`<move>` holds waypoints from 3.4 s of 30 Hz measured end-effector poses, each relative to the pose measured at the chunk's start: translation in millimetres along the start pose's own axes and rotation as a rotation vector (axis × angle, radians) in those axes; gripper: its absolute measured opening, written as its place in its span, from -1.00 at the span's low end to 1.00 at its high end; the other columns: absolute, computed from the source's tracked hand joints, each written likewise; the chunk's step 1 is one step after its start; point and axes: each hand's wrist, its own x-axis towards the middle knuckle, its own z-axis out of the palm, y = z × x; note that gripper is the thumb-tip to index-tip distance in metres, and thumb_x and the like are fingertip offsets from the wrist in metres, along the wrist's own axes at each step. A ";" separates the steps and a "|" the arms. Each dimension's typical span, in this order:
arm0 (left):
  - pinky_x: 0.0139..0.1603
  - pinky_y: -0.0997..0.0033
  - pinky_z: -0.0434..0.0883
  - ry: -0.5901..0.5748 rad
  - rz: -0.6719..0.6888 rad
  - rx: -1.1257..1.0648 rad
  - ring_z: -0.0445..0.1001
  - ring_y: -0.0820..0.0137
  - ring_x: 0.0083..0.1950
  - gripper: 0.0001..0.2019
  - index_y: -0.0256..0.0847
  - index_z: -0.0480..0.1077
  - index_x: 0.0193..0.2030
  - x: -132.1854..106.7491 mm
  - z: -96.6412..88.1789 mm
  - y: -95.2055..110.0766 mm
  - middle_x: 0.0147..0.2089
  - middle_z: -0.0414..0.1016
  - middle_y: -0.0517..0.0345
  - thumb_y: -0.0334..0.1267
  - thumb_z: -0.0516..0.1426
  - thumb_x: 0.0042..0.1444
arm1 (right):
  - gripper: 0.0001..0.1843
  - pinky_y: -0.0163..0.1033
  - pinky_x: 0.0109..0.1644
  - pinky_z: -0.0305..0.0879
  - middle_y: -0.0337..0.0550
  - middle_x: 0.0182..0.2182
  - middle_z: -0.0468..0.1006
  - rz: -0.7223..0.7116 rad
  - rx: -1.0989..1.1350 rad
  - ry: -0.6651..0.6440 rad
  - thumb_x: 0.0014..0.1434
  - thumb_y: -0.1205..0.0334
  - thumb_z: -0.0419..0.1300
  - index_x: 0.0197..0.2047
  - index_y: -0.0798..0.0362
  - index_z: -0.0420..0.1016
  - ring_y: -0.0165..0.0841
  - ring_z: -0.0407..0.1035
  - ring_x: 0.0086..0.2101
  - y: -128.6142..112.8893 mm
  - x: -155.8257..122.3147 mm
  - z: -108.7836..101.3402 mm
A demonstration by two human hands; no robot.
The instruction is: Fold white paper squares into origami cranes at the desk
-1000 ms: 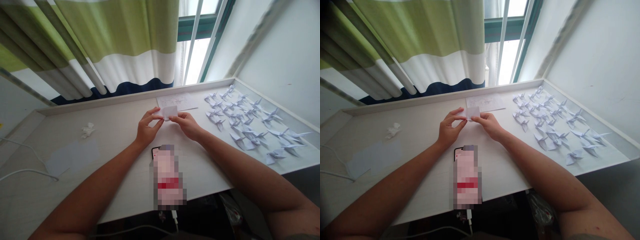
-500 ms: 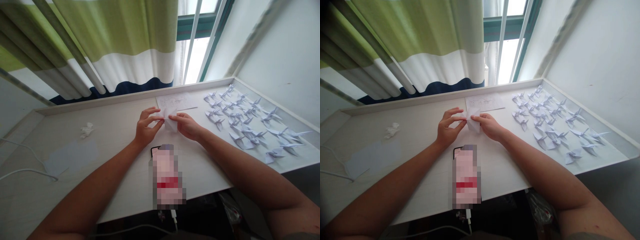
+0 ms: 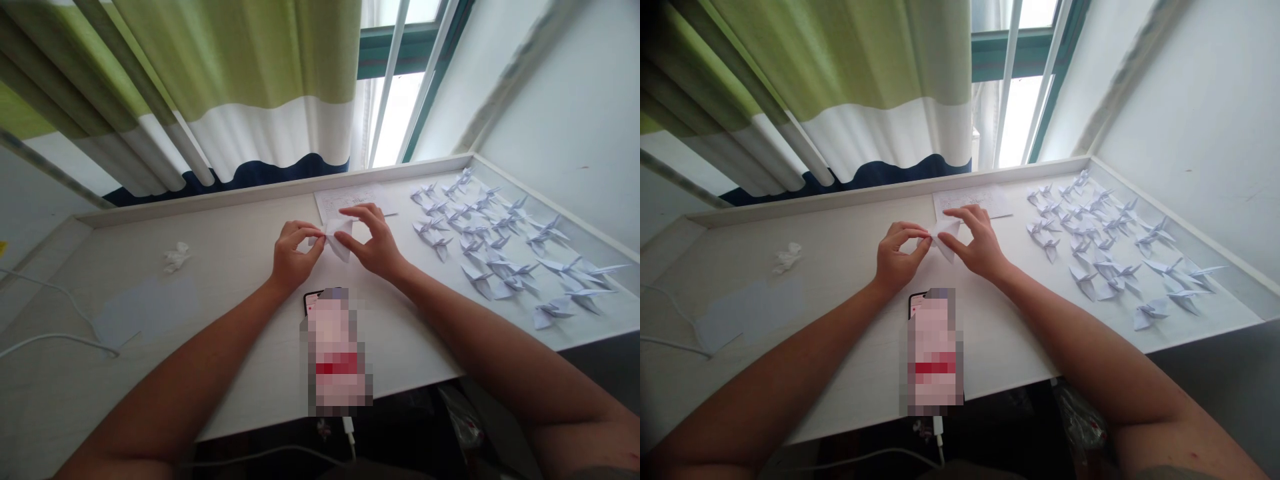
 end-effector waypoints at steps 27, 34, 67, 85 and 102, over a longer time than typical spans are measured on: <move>0.04 0.11 0.54 -0.116 0.066 -0.065 0.59 0.26 -0.05 -0.96 -0.07 0.63 -0.20 -0.8 2.0 -0.3 -0.15 0.67 0.11 -0.30 0.33 0.27 | -0.84 0.18 0.30 0.22 -0.13 -0.11 0.73 -0.139 -0.116 -0.269 0.38 0.17 0.25 -0.20 -0.13 0.68 -0.11 0.54 -0.03 -3.1 3.7 -6.4; 0.30 -0.07 0.49 -0.142 0.030 -0.127 0.59 0.17 0.23 -0.98 -0.11 0.57 -0.18 -0.3 1.3 -0.4 0.06 0.69 0.02 -0.32 0.29 0.30 | -0.79 0.03 0.05 0.37 -0.10 -0.18 0.71 -0.076 -0.058 -0.254 0.42 0.13 0.19 -0.20 -0.10 0.67 -0.15 0.52 -0.15 -6.8 2.9 -5.2; -0.27 0.32 0.59 -0.311 -0.540 -0.667 0.68 0.32 -0.29 -0.55 -0.18 0.42 -0.18 1.0 7.4 -0.6 -0.22 0.67 0.07 0.17 0.38 0.15 | -0.59 -0.04 -0.10 0.52 -0.14 -0.33 0.68 0.467 0.619 -0.067 0.08 -0.19 0.50 -0.28 -0.01 0.66 -0.28 0.52 -0.30 -13.9 2.3 4.0; -0.23 0.41 0.53 -0.076 -0.488 -0.595 0.63 0.41 -0.27 -0.62 -0.13 0.41 -0.11 3.6 8.3 -9.2 -0.26 0.62 0.19 -0.08 0.44 0.09 | -0.53 0.01 0.10 0.56 -0.18 -0.25 0.71 0.579 0.775 -0.093 0.00 -0.05 0.57 -0.09 -0.04 0.61 -0.30 0.60 -0.21 -6.9 3.3 3.4; -0.08 0.27 0.48 -0.089 -0.481 -0.329 0.61 0.31 -0.18 -0.79 -0.20 0.63 -0.30 2.5 2.7 -2.3 -0.18 0.72 0.02 -0.09 0.40 0.13 | -0.58 -0.08 -0.05 0.58 -0.12 -0.33 0.71 0.503 0.661 -0.079 0.04 -0.14 0.56 -0.32 0.05 0.68 -0.32 0.56 -0.29 -1.3 2.4 5.0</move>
